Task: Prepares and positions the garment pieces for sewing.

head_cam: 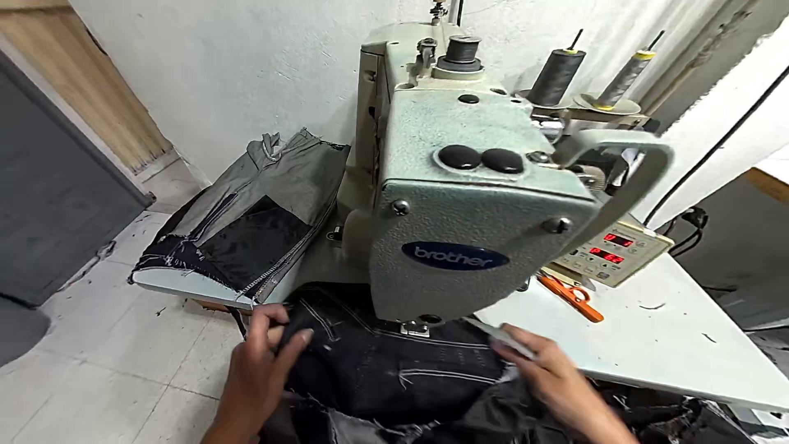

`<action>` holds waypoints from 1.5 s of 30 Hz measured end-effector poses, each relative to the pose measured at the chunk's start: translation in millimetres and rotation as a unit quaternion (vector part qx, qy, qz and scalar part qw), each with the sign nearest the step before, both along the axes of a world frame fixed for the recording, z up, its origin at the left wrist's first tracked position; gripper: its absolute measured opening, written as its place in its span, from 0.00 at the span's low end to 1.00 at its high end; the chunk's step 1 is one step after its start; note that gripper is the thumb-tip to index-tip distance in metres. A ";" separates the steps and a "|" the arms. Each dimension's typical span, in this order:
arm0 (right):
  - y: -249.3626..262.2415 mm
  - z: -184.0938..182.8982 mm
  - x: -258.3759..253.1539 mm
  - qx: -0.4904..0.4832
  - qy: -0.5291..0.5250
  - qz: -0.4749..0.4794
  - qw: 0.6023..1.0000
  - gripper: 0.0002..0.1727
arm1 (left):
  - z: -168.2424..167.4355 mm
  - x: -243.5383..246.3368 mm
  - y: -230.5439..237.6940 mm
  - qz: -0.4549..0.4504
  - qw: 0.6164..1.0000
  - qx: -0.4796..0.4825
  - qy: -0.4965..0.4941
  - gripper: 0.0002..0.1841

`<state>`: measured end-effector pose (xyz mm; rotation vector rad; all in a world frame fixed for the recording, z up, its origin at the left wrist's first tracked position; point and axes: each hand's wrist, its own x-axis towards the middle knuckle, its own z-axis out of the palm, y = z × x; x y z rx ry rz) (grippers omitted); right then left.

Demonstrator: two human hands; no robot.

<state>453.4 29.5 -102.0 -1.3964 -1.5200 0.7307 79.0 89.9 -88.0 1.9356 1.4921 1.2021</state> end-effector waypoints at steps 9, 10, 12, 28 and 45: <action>25.7 -8.0 -24.7 -0.026 0.071 -0.099 0.992 0.10 | -6.9 4.6 46.2 0.024 0.990 0.113 0.078 0.13; 25.3 -9.3 -22.8 -0.029 0.073 -0.108 0.991 0.11 | -5.7 7.7 48.1 0.019 0.990 0.116 0.079 0.13; 25.7 -8.9 -20.9 -0.039 0.078 -0.119 0.989 0.12 | -5.1 12.1 50.6 0.014 0.991 0.114 0.074 0.12; 30.6 5.3 -31.3 -0.027 0.130 -0.084 0.987 0.15 | -9.9 4.8 50.5 0.022 0.987 0.132 0.088 0.12; -39.5 -28.4 -93.5 -0.139 0.280 -0.119 0.942 0.61 | 14.4 65.6 -14.0 -0.113 0.971 0.046 0.208 0.28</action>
